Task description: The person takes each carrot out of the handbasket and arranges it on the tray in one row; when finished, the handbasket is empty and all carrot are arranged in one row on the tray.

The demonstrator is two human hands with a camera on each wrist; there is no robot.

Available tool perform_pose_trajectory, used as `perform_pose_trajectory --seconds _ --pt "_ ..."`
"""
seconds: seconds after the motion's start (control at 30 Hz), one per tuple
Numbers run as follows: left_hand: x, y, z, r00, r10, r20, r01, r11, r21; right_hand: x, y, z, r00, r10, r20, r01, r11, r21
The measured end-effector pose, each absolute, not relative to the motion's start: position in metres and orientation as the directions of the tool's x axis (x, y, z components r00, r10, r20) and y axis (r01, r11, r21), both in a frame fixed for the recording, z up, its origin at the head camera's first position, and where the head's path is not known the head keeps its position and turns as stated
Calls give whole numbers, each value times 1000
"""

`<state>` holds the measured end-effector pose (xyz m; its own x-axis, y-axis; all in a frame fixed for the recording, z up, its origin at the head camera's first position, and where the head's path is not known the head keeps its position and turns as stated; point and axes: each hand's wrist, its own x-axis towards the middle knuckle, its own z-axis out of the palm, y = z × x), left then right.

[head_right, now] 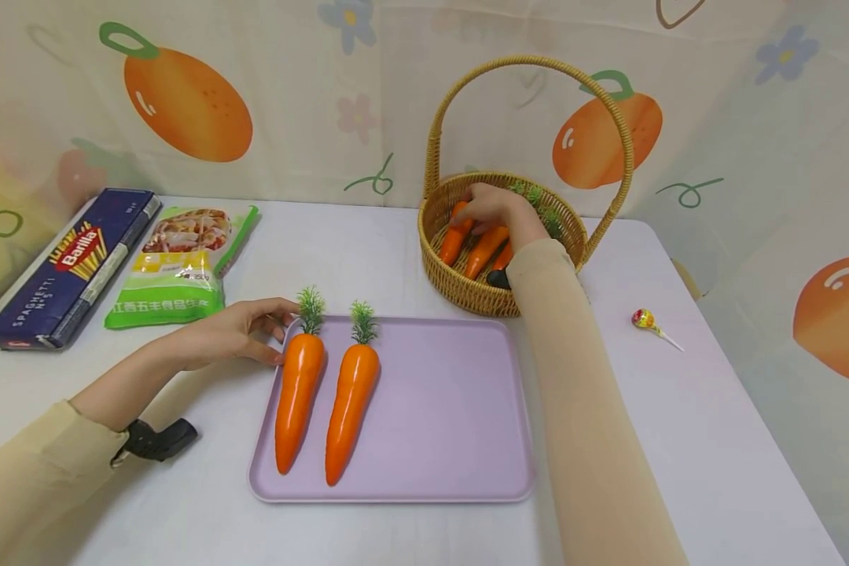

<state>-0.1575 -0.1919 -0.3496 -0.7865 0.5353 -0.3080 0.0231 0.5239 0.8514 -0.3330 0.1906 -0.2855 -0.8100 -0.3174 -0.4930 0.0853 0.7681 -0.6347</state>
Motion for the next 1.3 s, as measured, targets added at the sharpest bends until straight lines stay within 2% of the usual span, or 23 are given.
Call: perform_pose_trajectory --seconds 0.77,1.3 --pt "-157 -191 -351 -790 533 -303 27 524 851 -332 193 -290 -864 -277 -421 113 708 -697" --pt "-156 -190 -350 -791 529 -307 24 528 849 -328 190 -282 -854 -308 -420 94 702 -706"
